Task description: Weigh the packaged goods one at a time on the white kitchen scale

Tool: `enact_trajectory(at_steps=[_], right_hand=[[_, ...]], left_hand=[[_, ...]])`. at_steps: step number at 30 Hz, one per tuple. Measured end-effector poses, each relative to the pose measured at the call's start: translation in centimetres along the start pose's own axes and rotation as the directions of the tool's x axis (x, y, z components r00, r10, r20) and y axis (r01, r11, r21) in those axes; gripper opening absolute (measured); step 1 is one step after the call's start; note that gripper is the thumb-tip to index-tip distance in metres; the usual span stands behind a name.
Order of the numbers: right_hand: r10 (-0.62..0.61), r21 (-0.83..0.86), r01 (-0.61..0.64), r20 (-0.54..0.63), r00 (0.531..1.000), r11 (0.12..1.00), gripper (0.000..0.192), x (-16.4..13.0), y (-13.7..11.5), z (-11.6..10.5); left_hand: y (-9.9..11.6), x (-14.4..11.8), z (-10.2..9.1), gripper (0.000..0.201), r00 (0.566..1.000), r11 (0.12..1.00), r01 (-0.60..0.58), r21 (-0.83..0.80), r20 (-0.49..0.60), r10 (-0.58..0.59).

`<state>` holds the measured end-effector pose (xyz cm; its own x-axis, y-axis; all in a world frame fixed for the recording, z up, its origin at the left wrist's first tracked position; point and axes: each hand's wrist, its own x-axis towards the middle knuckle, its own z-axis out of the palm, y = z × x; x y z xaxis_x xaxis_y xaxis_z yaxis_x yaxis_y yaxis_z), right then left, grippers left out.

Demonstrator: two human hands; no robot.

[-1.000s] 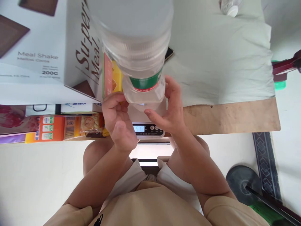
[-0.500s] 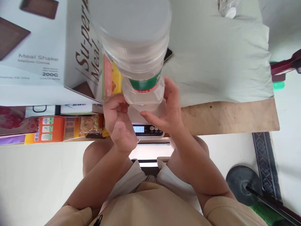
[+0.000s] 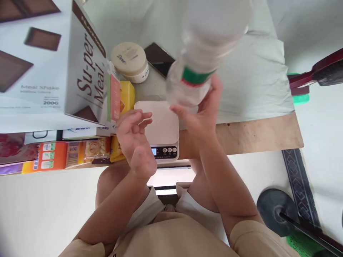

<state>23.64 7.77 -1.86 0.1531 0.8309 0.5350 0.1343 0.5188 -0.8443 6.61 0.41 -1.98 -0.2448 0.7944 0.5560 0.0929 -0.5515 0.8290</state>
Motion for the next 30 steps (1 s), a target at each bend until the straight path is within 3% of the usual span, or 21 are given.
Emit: enact_trajectory(at_steps=[2,5,8,12,17,23,27,30], right_hand=[[-0.088,-0.013,0.087,-0.146,0.985,0.996,0.092,2.4,0.9,-1.7],[-0.089,-0.079,0.07,-0.276,0.957,0.994,0.085,5.0,2.5,-4.5],[-0.094,-0.163,0.033,-0.381,0.92,0.986,0.086,5.8,4.1,-7.2],[-0.097,-0.267,-0.029,-0.445,0.89,0.963,0.083,5.5,5.3,-9.1],[-0.022,-0.288,-0.143,-0.504,0.864,0.947,0.083,5.3,4.7,-9.4],[0.098,-0.308,-0.272,-0.481,0.871,0.911,0.069,5.0,3.2,-9.2],[0.194,-0.259,-0.353,-0.488,0.851,0.899,0.075,4.7,2.8,-8.8],[0.131,-0.281,-0.3,-0.493,0.86,0.912,0.085,4.2,2.3,-8.6]], left_hand=[[-0.3,-0.3,0.2,0.057,1.0,1.0,-0.004,0.017,0.019,0.004],[-0.5,-0.2,1.1,0.061,0.998,0.999,-0.041,0.012,0.039,0.041],[-0.2,0.6,2.5,0.059,0.995,0.996,-0.081,-0.037,0.062,0.084],[0.8,1.4,3.7,0.056,0.99,0.995,-0.041,-0.091,0.13,0.053],[1.2,1.3,4.5,0.055,0.981,0.985,0.065,-0.157,0.192,-0.034],[0.6,1.2,4.9,0.053,0.984,0.986,0.061,-0.153,0.177,-0.034],[0.6,1.3,4.8,0.053,0.984,0.985,0.072,-0.154,0.173,-0.045],[2.4,1.8,4.3,0.049,0.993,0.982,0.032,-0.184,0.115,-0.011]])
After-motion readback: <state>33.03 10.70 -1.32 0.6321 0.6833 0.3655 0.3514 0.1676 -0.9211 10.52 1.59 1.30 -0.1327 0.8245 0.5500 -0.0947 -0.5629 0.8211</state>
